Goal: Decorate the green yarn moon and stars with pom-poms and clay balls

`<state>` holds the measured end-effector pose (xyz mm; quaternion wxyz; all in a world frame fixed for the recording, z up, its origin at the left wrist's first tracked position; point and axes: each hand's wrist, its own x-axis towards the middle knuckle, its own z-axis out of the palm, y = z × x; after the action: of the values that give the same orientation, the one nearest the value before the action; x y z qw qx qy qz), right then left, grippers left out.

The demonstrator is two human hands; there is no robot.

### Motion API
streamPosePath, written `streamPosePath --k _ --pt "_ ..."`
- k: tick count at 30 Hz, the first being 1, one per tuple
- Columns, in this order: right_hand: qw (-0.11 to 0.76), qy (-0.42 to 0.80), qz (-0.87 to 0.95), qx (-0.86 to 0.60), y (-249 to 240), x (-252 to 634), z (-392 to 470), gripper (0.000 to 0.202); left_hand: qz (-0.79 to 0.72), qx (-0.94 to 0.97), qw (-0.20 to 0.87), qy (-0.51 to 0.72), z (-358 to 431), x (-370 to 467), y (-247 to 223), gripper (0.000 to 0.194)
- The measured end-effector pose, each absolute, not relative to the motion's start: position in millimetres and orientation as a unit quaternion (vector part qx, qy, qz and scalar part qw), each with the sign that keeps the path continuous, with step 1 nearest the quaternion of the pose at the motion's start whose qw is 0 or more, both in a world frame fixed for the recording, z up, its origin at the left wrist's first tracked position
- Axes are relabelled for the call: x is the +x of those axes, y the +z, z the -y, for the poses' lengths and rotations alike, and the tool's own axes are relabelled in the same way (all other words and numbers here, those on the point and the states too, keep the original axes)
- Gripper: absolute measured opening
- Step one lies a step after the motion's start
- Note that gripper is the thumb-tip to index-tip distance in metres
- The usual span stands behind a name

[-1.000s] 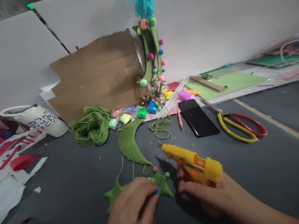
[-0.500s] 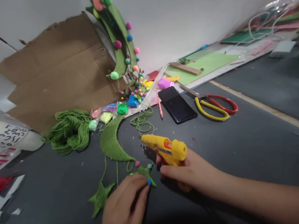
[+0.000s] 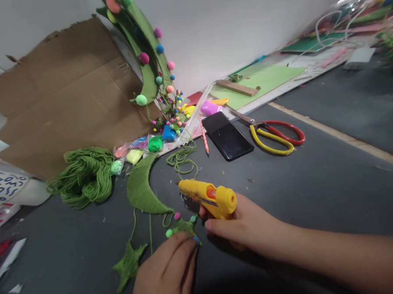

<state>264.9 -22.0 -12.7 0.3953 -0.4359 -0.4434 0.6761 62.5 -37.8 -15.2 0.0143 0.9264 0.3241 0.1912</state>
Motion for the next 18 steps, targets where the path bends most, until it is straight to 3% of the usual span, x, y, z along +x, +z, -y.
streamPosePath --k 18 --pt "0.382 0.656 0.472 -0.448 -16.8 262.0 24.2 0.018 -0.316 0.932 0.001 0.176 41.1 62.3 -22.4 0.021"
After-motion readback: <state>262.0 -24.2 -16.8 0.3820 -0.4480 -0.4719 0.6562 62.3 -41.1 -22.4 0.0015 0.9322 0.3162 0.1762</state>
